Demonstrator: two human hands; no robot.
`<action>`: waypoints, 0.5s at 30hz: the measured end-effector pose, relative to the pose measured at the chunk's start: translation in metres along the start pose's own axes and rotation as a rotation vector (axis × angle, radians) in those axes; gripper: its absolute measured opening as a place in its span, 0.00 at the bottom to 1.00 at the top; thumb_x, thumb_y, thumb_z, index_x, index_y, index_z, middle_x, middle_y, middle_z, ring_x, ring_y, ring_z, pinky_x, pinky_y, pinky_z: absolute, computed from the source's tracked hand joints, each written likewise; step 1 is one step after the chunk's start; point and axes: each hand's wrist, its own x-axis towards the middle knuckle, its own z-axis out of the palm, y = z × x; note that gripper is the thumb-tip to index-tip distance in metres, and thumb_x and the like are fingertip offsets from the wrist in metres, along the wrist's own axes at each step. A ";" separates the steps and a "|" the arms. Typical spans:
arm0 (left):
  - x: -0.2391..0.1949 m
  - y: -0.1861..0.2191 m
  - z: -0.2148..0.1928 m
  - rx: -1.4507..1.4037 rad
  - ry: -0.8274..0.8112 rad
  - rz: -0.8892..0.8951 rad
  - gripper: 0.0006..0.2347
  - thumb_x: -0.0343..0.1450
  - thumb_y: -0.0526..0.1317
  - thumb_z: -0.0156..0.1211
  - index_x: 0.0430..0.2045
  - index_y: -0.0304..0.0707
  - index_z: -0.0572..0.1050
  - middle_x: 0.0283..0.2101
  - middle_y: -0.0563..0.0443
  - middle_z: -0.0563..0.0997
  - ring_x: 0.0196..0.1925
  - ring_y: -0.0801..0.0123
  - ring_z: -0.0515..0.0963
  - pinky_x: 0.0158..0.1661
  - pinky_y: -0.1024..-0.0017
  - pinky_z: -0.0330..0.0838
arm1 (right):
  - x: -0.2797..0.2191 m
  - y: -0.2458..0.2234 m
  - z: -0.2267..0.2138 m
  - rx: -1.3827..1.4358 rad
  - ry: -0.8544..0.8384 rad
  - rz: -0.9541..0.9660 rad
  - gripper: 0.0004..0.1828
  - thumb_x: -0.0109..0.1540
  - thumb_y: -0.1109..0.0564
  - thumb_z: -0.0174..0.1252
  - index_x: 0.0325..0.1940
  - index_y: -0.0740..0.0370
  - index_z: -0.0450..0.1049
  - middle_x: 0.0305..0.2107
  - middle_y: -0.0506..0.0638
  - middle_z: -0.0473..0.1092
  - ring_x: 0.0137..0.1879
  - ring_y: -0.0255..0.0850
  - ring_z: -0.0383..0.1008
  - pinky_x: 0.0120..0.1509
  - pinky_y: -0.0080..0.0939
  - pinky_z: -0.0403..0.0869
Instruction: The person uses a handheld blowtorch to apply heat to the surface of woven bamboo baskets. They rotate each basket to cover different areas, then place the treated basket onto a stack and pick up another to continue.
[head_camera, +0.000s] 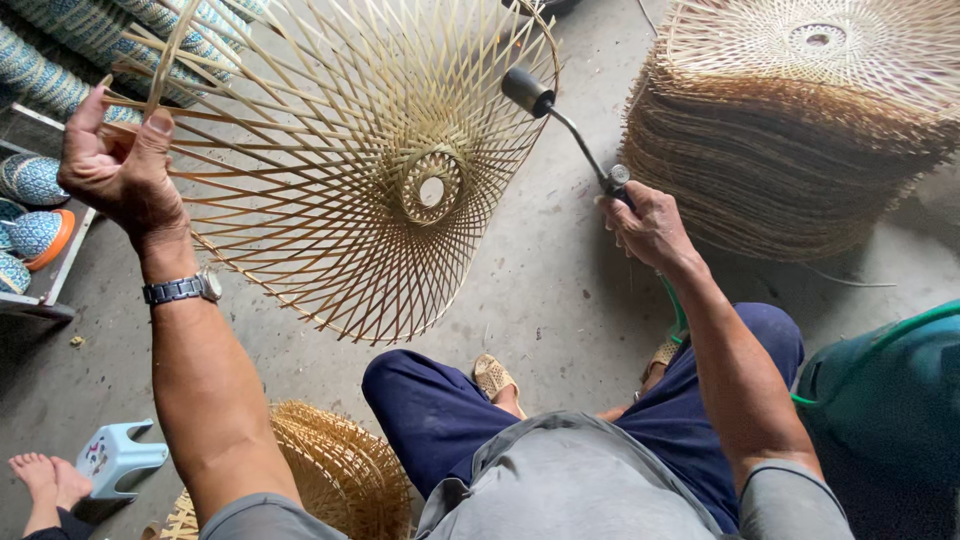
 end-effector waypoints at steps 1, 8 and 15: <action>0.000 -0.001 -0.001 -0.033 -0.005 0.028 0.23 0.75 0.35 0.79 0.62 0.21 0.77 0.34 0.47 0.82 0.28 0.74 0.76 0.29 0.80 0.69 | 0.001 0.001 -0.002 0.013 0.031 0.016 0.16 0.69 0.48 0.57 0.34 0.63 0.71 0.22 0.47 0.70 0.24 0.32 0.71 0.23 0.38 0.70; -0.005 0.002 -0.015 -0.099 0.048 -0.026 0.24 0.74 0.35 0.79 0.62 0.21 0.76 0.34 0.47 0.82 0.27 0.73 0.75 0.27 0.79 0.69 | -0.005 0.020 -0.009 0.009 0.023 0.056 0.18 0.69 0.48 0.57 0.32 0.64 0.71 0.21 0.48 0.69 0.24 0.34 0.69 0.24 0.38 0.69; -0.005 0.002 -0.027 -0.040 0.111 -0.090 0.24 0.75 0.34 0.79 0.64 0.22 0.76 0.36 0.44 0.84 0.30 0.70 0.78 0.31 0.79 0.70 | -0.030 0.031 0.013 0.056 -0.058 0.002 0.17 0.68 0.48 0.55 0.32 0.63 0.71 0.18 0.45 0.67 0.21 0.32 0.68 0.22 0.38 0.69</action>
